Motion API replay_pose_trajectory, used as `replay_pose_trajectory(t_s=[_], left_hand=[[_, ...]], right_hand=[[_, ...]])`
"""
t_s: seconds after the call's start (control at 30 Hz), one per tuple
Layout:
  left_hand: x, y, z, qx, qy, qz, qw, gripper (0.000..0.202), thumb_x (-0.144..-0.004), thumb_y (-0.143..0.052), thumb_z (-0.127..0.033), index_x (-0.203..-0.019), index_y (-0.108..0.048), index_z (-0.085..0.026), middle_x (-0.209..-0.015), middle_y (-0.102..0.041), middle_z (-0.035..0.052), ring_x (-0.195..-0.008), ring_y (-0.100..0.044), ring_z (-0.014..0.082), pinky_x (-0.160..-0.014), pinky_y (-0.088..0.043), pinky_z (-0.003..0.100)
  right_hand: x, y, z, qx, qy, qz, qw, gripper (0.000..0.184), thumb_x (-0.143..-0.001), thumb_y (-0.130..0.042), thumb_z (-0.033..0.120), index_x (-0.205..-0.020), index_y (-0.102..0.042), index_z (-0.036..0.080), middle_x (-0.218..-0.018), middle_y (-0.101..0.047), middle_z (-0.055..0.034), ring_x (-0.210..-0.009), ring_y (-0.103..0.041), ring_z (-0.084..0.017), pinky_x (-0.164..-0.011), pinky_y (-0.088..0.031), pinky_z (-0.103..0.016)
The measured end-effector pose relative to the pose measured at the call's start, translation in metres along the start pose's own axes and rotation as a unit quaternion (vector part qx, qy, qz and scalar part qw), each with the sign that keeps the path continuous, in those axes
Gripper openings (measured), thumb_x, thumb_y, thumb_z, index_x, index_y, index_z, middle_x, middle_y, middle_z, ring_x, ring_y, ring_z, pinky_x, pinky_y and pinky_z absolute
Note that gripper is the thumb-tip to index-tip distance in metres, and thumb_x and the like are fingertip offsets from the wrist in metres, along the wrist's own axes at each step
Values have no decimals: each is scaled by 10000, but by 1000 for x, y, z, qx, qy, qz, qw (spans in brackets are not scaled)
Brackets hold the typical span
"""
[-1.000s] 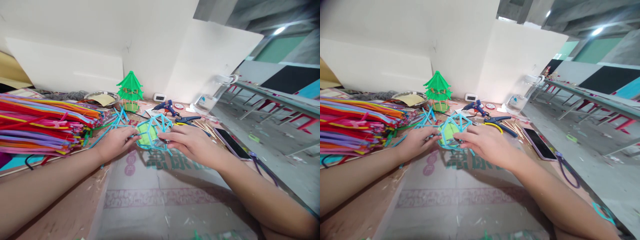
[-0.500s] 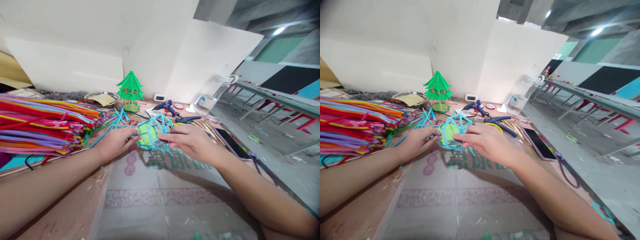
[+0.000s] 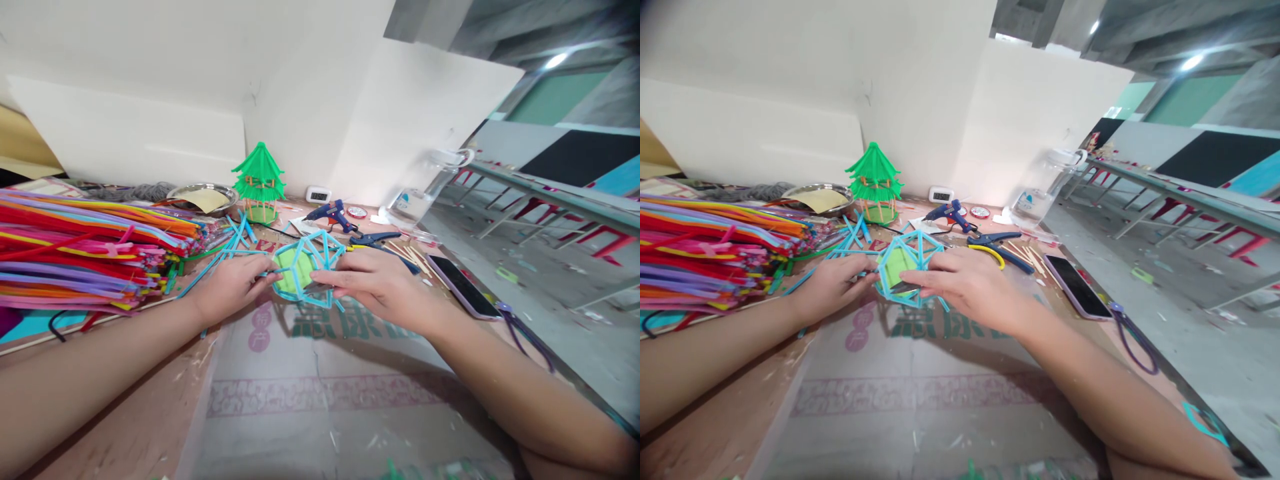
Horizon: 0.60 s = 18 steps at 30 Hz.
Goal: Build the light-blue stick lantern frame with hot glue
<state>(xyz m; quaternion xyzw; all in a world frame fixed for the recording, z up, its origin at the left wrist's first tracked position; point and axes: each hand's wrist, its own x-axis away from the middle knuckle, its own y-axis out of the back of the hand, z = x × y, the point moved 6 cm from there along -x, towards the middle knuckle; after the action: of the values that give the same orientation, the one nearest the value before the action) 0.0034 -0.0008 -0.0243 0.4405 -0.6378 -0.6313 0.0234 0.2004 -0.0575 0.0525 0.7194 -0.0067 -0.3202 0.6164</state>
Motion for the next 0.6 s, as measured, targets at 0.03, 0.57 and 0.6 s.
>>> replay_pose_trajectory(t_s=[0.03,0.57,0.6], left_hand=[[0,0,0,0,0,0,1000,204,-986,-449,-324,-977,-610,-198,-908,-679,36,-853,-657,175,-769,-490,274],[0,-2,1,5,3,14,1000,246,-994,-416,-342,-1037,-612,-200,-1021,-702,57,-934,-662,200,-820,-499,310],[0,-2,1,5,1,13,1000,252,-995,-413,-344,-1040,-614,-197,-1027,-703,59,-937,-663,201,-822,-500,311]], right_hand=[[0,0,-1,-1,-1,-2,1000,305,-997,-465,285,-1237,-645,228,-825,-612,-36,-733,-514,-143,-651,-385,-269],[-4,1,9,36,-1,3,999,320,-1009,-437,319,-1193,-674,209,-815,-648,-47,-720,-549,-144,-633,-405,-271],[-4,1,10,38,-1,7,999,320,-1011,-433,316,-1190,-675,210,-802,-649,-44,-713,-546,-142,-627,-400,-268]])
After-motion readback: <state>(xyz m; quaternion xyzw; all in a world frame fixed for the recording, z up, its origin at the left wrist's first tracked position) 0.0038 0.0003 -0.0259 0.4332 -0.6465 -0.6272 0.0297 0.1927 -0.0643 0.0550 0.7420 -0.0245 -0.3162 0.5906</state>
